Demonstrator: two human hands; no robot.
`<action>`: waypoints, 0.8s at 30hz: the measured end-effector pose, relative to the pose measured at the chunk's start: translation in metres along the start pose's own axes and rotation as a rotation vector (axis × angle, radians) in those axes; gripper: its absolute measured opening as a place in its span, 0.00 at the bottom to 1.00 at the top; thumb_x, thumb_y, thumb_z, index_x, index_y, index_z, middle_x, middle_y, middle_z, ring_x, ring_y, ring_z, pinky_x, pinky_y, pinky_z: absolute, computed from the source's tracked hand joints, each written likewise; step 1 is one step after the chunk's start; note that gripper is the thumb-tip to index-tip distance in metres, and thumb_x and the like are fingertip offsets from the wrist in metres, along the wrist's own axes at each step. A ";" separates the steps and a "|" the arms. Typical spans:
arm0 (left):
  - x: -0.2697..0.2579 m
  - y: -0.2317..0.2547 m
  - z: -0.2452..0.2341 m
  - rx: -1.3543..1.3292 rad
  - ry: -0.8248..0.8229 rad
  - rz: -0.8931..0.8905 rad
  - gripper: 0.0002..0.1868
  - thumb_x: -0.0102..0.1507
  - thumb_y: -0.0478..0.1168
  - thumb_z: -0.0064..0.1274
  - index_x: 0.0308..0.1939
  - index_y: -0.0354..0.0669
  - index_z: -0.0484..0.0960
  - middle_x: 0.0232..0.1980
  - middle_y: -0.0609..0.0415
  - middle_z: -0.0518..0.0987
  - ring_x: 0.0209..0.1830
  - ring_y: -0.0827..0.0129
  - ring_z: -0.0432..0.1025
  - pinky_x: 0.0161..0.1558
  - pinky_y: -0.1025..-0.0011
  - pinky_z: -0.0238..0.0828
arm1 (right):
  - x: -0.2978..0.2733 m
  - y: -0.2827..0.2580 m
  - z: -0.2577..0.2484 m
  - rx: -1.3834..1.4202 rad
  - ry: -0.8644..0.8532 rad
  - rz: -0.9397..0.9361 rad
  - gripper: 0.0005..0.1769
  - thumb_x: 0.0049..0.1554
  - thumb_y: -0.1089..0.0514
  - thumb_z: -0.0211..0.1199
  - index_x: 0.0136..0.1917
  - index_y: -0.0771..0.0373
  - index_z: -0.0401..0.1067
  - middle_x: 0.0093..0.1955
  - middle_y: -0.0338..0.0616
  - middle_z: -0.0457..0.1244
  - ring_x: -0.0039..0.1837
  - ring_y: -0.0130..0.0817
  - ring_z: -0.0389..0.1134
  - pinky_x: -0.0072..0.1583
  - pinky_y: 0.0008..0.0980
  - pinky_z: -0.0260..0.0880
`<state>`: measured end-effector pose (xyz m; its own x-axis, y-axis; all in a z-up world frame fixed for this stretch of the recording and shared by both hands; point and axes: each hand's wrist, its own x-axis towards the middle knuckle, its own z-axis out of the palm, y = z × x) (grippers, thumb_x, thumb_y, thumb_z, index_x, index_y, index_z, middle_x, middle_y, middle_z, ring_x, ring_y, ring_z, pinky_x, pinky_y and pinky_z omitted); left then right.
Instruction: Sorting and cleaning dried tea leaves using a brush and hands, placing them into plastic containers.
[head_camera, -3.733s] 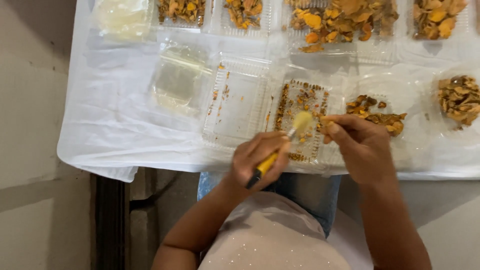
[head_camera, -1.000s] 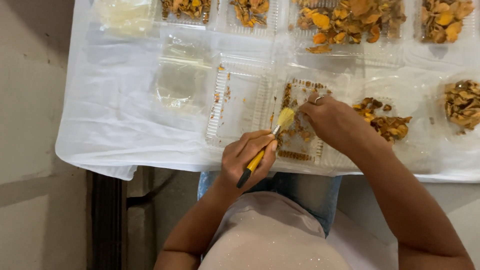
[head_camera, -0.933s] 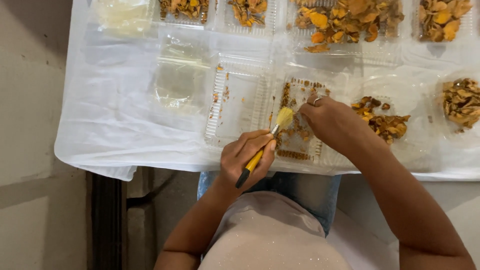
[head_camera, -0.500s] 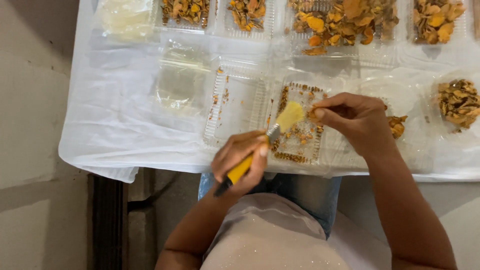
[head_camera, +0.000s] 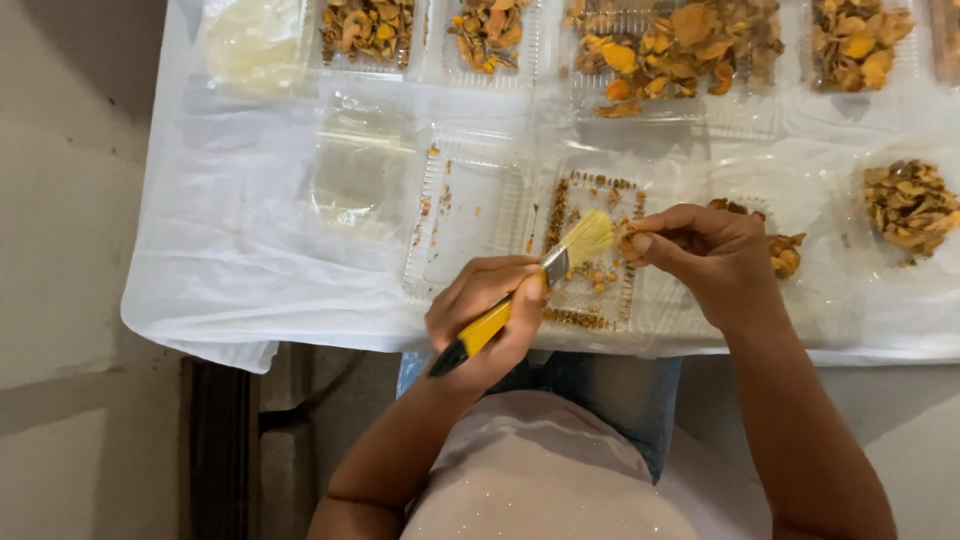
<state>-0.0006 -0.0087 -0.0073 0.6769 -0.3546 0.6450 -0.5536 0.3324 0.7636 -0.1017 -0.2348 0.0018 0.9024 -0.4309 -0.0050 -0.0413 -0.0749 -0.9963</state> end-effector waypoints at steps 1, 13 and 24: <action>-0.004 -0.008 0.004 0.038 0.043 0.080 0.10 0.64 0.28 0.58 0.48 0.38 0.76 0.45 0.46 0.82 0.37 0.68 0.79 0.37 0.75 0.83 | -0.001 0.000 0.001 -0.015 0.004 0.010 0.11 0.56 0.67 0.69 0.53 0.69 0.77 0.44 0.48 0.71 0.42 0.27 0.73 0.48 0.18 0.75; 0.008 0.016 -0.013 0.186 0.002 -0.110 0.08 0.62 0.24 0.58 0.43 0.33 0.78 0.44 0.45 0.83 0.43 0.60 0.80 0.46 0.70 0.81 | -0.041 -0.055 -0.052 -1.018 0.160 0.021 0.12 0.62 0.66 0.73 0.57 0.75 0.78 0.48 0.54 0.71 0.42 0.39 0.70 0.45 0.33 0.68; 0.007 0.013 -0.015 0.247 0.000 -0.077 0.08 0.62 0.23 0.58 0.42 0.32 0.78 0.43 0.44 0.83 0.42 0.61 0.81 0.44 0.71 0.80 | -0.015 -0.006 -0.013 -1.612 -0.232 -0.387 0.33 0.58 0.33 0.60 0.65 0.57 0.76 0.60 0.45 0.71 0.59 0.40 0.71 0.74 0.46 0.60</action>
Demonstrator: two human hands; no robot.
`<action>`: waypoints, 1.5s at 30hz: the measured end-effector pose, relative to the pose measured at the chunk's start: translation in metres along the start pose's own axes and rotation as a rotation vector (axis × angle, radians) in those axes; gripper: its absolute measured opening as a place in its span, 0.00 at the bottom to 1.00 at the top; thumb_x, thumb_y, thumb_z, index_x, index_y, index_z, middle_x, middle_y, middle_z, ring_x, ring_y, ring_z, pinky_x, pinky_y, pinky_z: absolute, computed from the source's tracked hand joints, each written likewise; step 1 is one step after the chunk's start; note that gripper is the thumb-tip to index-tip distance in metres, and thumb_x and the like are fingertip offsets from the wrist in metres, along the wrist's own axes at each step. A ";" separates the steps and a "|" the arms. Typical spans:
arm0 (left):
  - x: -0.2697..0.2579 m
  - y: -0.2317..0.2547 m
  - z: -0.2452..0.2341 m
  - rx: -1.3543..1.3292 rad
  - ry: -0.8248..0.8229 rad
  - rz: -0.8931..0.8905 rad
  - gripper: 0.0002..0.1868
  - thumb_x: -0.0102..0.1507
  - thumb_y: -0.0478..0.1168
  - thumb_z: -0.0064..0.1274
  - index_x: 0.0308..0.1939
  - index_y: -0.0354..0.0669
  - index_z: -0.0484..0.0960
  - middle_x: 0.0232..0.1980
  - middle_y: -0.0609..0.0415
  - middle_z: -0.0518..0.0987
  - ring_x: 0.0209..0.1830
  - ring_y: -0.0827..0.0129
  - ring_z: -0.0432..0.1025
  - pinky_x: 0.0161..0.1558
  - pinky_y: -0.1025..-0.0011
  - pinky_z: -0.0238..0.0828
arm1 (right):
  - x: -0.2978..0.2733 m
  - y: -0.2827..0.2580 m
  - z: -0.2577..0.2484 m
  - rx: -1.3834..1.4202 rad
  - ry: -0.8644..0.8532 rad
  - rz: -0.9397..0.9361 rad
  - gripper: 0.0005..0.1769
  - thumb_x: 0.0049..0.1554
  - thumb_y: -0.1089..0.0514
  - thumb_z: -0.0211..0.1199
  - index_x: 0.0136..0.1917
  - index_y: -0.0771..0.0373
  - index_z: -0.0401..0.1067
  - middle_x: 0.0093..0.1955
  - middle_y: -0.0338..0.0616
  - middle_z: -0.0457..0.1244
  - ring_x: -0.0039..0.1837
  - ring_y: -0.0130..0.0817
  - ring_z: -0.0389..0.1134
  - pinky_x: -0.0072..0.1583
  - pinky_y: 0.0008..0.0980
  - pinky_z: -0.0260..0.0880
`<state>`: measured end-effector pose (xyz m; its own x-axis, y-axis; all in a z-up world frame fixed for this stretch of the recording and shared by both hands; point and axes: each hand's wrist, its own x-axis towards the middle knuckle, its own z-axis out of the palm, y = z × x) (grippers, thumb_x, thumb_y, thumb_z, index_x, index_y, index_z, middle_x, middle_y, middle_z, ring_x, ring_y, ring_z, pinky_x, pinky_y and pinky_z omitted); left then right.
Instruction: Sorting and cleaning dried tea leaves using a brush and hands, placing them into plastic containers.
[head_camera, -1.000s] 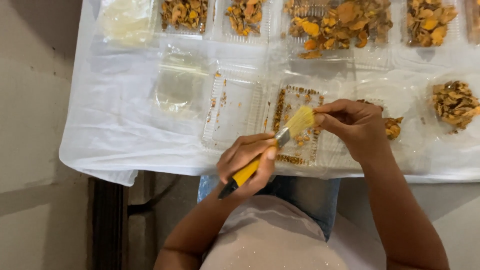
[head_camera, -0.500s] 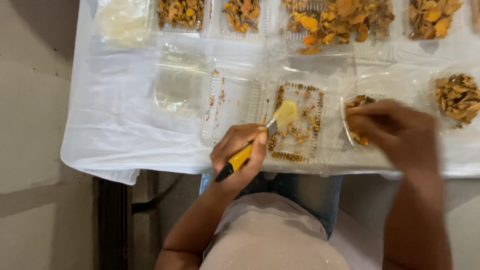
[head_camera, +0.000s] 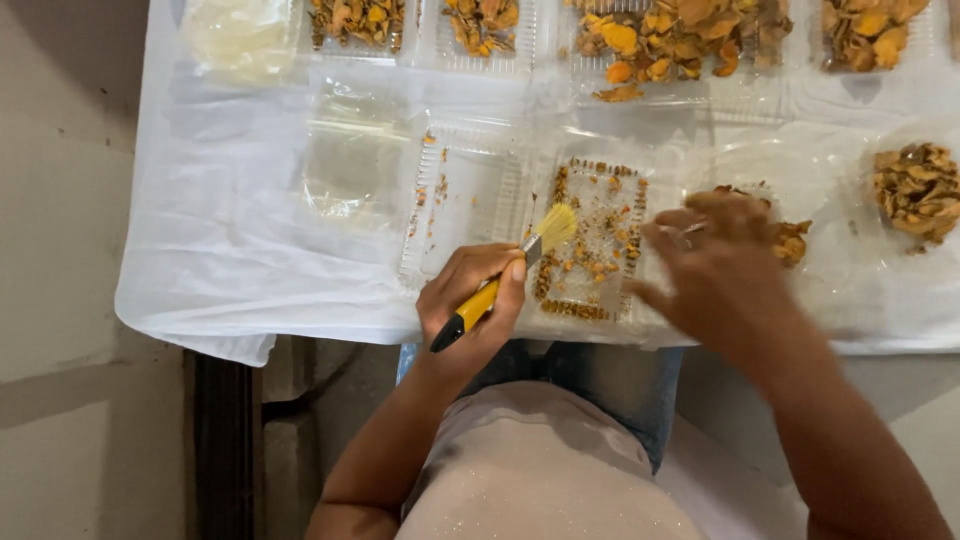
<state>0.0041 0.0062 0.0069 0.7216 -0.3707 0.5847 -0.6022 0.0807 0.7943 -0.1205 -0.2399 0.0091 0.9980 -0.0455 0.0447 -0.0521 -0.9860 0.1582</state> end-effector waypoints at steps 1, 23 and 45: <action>0.000 0.000 -0.001 -0.009 -0.006 0.003 0.08 0.61 0.23 0.58 0.43 0.32 0.78 0.44 0.44 0.83 0.41 0.62 0.81 0.43 0.72 0.80 | 0.003 -0.006 0.009 -0.077 -0.072 -0.020 0.37 0.57 0.29 0.57 0.67 0.57 0.74 0.63 0.42 0.68 0.68 0.44 0.60 0.76 0.52 0.45; -0.011 -0.020 0.011 -0.126 0.263 0.039 0.04 0.65 0.29 0.56 0.43 0.28 0.83 0.36 0.44 0.83 0.41 0.53 0.82 0.46 0.60 0.82 | 0.042 -0.050 0.002 0.463 -0.209 0.096 0.32 0.64 0.34 0.55 0.66 0.62 0.69 0.56 0.61 0.61 0.50 0.67 0.73 0.51 0.55 0.76; -0.012 -0.023 0.007 -0.102 0.289 0.054 0.07 0.64 0.29 0.59 0.45 0.28 0.83 0.41 0.40 0.83 0.42 0.52 0.83 0.44 0.62 0.83 | 0.041 -0.040 -0.009 0.114 -0.225 -0.305 0.13 0.62 0.64 0.55 0.58 0.53 0.74 0.52 0.43 0.67 0.48 0.37 0.74 0.48 0.28 0.77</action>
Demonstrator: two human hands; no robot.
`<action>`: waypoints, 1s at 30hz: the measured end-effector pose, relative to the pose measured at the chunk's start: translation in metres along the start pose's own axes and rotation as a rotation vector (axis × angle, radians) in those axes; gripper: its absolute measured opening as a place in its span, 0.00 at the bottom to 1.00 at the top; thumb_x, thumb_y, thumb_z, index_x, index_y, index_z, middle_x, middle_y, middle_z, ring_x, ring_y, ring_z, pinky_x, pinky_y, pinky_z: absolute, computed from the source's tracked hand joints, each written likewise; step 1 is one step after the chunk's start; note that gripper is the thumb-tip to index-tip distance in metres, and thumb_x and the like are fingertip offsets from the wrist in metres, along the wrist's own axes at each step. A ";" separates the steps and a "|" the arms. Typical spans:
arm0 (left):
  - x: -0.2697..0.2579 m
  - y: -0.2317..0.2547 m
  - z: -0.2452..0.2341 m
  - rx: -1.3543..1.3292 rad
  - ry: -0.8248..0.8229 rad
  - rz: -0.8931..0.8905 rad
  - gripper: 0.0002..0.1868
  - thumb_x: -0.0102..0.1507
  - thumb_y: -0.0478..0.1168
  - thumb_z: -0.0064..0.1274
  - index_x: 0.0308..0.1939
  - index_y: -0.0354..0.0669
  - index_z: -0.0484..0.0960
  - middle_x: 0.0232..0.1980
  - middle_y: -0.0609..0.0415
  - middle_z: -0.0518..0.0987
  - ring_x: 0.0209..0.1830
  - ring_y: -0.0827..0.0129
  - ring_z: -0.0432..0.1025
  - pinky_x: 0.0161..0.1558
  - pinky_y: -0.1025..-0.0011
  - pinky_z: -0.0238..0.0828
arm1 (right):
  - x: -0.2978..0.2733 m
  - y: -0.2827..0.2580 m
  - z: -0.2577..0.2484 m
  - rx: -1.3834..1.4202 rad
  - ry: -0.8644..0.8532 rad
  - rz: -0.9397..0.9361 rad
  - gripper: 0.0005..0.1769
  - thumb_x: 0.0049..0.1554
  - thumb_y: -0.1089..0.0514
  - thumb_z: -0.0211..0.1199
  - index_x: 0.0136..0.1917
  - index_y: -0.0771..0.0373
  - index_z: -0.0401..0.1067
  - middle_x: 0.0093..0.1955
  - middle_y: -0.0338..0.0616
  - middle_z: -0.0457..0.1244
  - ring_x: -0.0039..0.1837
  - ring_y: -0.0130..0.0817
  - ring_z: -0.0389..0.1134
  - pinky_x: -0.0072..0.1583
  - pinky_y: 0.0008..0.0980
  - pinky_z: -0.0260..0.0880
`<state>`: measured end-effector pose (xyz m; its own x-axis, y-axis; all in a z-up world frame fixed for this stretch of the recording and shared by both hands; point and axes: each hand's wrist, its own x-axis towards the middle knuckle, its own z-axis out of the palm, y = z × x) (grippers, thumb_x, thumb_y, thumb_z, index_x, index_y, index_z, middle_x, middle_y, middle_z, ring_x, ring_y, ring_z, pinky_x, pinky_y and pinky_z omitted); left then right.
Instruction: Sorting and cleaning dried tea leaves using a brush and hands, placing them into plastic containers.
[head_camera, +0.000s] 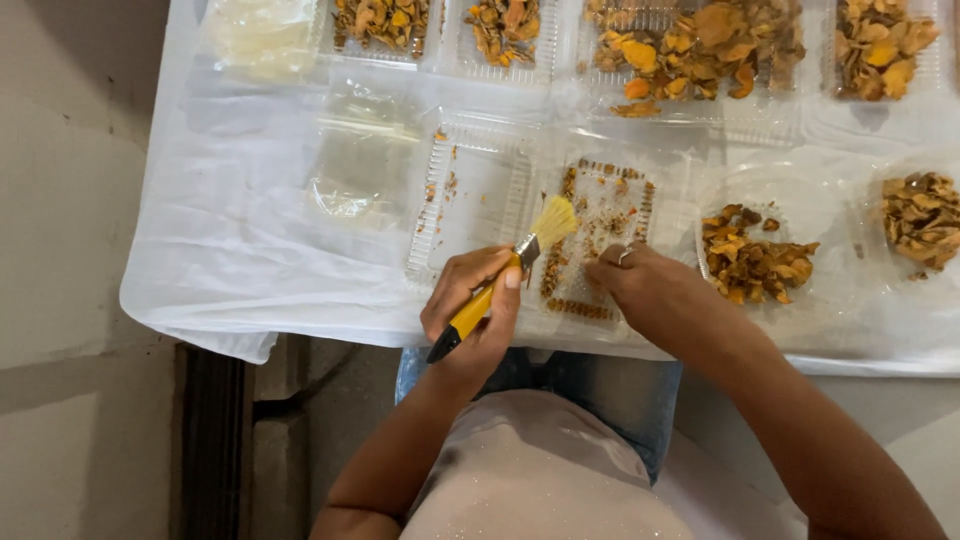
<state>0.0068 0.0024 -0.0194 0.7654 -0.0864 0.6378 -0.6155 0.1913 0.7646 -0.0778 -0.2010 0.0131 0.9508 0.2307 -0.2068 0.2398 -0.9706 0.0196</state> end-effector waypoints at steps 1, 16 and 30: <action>-0.001 0.000 0.001 -0.015 -0.004 -0.024 0.07 0.64 0.29 0.59 0.44 0.27 0.83 0.41 0.40 0.83 0.40 0.53 0.83 0.42 0.63 0.83 | -0.001 -0.001 -0.001 -0.009 0.014 0.000 0.11 0.62 0.64 0.56 0.56 0.54 0.74 0.49 0.41 0.67 0.48 0.36 0.74 0.48 0.26 0.77; -0.006 0.003 0.003 -0.085 -0.047 0.035 0.05 0.64 0.28 0.57 0.42 0.28 0.83 0.37 0.40 0.83 0.35 0.52 0.82 0.38 0.61 0.83 | -0.009 0.016 0.017 1.128 0.449 0.373 0.07 0.57 0.64 0.68 0.50 0.67 0.78 0.37 0.51 0.70 0.40 0.36 0.74 0.46 0.31 0.78; 0.004 0.019 0.020 -0.191 -0.106 0.097 0.01 0.61 0.26 0.59 0.34 0.27 0.85 0.33 0.40 0.84 0.33 0.45 0.82 0.37 0.57 0.83 | -0.022 0.017 0.025 1.552 0.620 0.411 0.06 0.57 0.71 0.66 0.48 0.79 0.76 0.36 0.54 0.69 0.41 0.31 0.72 0.49 0.36 0.79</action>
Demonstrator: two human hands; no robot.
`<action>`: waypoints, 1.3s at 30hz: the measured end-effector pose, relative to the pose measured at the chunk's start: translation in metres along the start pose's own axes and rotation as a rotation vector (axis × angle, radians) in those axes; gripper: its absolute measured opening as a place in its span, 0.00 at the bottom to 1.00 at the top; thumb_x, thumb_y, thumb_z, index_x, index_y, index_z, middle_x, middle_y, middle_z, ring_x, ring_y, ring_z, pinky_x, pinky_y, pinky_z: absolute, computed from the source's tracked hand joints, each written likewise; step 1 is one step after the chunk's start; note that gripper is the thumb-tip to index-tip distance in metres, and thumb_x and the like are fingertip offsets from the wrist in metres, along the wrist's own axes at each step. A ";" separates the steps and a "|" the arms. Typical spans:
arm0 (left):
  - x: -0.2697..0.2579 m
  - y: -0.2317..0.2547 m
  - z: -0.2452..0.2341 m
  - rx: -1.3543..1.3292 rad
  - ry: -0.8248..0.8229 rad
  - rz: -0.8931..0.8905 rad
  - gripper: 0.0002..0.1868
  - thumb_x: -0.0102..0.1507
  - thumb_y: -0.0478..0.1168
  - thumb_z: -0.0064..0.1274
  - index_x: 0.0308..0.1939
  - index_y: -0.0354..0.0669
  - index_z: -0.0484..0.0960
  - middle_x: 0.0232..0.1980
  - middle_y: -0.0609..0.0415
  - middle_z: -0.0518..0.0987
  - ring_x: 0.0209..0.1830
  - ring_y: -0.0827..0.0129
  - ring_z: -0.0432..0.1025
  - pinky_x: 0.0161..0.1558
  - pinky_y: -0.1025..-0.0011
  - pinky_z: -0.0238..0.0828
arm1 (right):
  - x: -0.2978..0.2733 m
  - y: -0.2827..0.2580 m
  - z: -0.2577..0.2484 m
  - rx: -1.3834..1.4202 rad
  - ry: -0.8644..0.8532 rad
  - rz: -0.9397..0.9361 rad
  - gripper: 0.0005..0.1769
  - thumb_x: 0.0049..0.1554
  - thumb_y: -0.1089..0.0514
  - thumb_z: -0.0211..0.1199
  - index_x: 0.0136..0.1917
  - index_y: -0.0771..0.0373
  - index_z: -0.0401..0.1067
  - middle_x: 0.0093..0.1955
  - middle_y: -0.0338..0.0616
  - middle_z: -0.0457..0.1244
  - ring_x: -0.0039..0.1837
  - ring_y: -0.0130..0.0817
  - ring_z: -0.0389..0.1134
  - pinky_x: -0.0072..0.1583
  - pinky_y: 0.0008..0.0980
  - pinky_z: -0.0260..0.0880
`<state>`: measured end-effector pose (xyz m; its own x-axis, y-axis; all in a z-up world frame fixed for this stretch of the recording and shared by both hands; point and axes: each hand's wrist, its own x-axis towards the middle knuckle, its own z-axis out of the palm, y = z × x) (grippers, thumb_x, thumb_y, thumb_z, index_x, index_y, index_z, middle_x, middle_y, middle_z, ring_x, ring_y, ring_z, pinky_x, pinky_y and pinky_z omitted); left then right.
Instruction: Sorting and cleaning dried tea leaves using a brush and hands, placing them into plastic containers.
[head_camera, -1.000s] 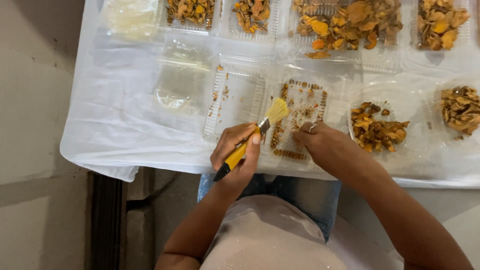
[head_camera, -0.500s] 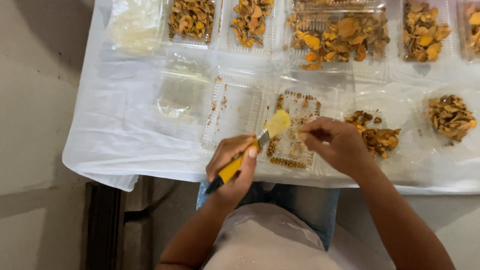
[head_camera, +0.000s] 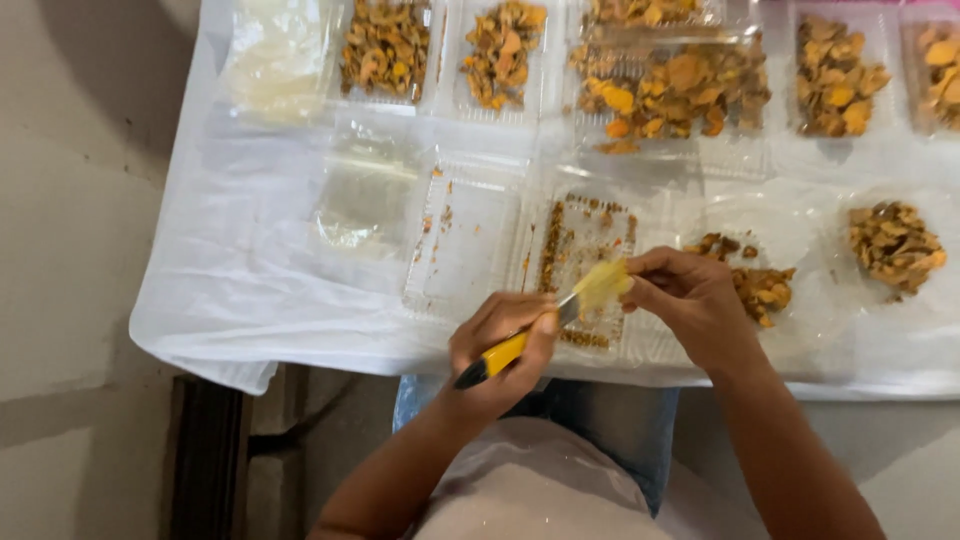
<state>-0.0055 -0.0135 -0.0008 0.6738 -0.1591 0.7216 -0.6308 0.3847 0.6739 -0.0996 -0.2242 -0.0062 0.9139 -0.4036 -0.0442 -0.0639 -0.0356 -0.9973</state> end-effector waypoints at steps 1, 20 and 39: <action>0.000 0.001 -0.003 0.018 -0.003 -0.005 0.03 0.62 0.27 0.58 0.35 0.28 0.85 0.33 0.41 0.84 0.33 0.46 0.83 0.37 0.59 0.83 | -0.002 0.002 -0.002 0.017 0.026 0.014 0.06 0.57 0.71 0.66 0.48 0.79 0.75 0.37 0.54 0.69 0.41 0.32 0.72 0.50 0.36 0.79; 0.003 0.004 -0.024 0.205 -0.148 -0.260 0.08 0.62 0.25 0.56 0.44 0.33 0.79 0.45 0.43 0.83 0.46 0.59 0.80 0.47 0.69 0.80 | -0.050 -0.031 -0.073 -1.189 0.374 -0.006 0.11 0.62 0.63 0.76 0.55 0.71 0.79 0.42 0.49 0.71 0.36 0.34 0.67 0.39 0.31 0.64; -0.002 -0.014 -0.019 0.204 -0.043 -0.108 0.01 0.62 0.25 0.59 0.37 0.29 0.83 0.34 0.43 0.83 0.36 0.50 0.82 0.41 0.61 0.82 | 0.047 0.033 0.001 -1.766 0.065 -0.752 0.08 0.57 0.58 0.62 0.36 0.52 0.77 0.40 0.40 0.63 0.54 0.39 0.62 0.63 0.42 0.53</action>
<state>0.0094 -0.0011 -0.0147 0.7271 -0.2297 0.6470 -0.6237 0.1728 0.7623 -0.0586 -0.2434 -0.0408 0.9317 0.1078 0.3470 -0.0336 -0.9253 0.3777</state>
